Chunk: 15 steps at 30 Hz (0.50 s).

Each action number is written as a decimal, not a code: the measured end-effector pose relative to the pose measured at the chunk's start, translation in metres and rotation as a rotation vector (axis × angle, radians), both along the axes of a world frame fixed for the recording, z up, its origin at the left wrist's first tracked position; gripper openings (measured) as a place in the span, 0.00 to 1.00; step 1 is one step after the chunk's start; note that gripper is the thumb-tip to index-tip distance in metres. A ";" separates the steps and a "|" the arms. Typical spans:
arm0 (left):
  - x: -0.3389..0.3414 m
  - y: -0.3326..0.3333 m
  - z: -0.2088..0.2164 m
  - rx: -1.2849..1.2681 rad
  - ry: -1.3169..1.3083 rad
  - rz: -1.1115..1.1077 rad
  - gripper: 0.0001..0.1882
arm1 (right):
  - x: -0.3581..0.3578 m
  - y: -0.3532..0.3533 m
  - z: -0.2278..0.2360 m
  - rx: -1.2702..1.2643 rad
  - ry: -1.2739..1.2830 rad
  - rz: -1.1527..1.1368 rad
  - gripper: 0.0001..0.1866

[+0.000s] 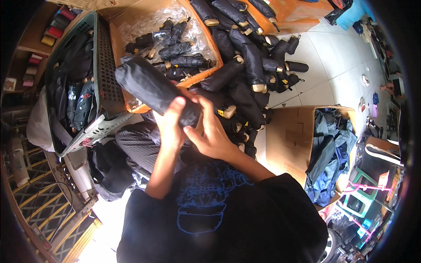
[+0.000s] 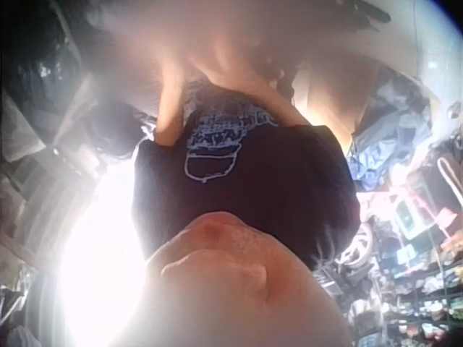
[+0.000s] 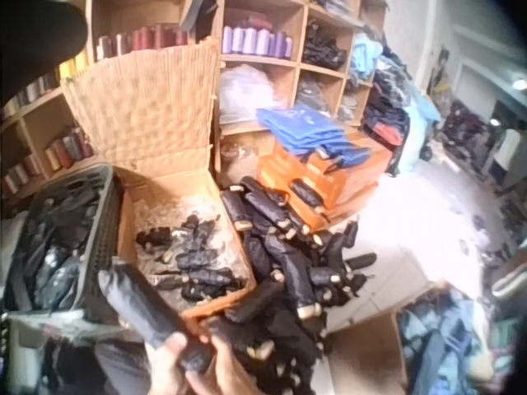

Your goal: The person sits on the floor and repeatedly picks up black fabric items, folds them by hand, and places them into a green plastic basket. The person handles the items one at a time, folding and stacking them in the basket.

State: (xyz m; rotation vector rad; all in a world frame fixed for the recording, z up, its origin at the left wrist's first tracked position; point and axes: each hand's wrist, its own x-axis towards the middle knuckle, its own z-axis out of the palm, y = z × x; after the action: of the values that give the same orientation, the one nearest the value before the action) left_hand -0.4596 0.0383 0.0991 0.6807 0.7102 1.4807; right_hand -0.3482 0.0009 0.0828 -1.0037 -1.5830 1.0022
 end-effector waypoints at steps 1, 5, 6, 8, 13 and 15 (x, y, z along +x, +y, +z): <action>-0.001 -0.005 -0.013 0.058 0.115 -0.012 0.24 | 0.002 -0.001 0.001 -0.059 0.050 0.028 0.40; 0.009 -0.036 -0.017 -0.082 0.217 -0.094 0.24 | 0.007 0.001 0.006 -0.279 0.269 0.068 0.41; 0.008 -0.039 -0.021 -0.030 0.260 -0.135 0.26 | 0.012 0.002 0.010 -0.290 0.219 0.093 0.41; -0.003 -0.042 -0.022 0.107 0.279 -0.215 0.36 | 0.015 0.001 0.014 -0.435 0.438 0.098 0.38; -0.042 0.003 0.071 0.646 0.808 0.529 0.48 | 0.047 -0.006 -0.027 -0.609 0.635 0.108 0.32; -0.061 0.008 0.138 0.909 0.715 0.656 0.44 | 0.053 -0.013 -0.050 -0.655 0.452 0.039 0.36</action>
State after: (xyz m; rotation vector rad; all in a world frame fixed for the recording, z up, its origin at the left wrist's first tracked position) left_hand -0.5209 0.0460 0.2375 1.8646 0.8151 2.2038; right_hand -0.2955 -0.0122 0.0326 -1.0677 -0.9126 1.6974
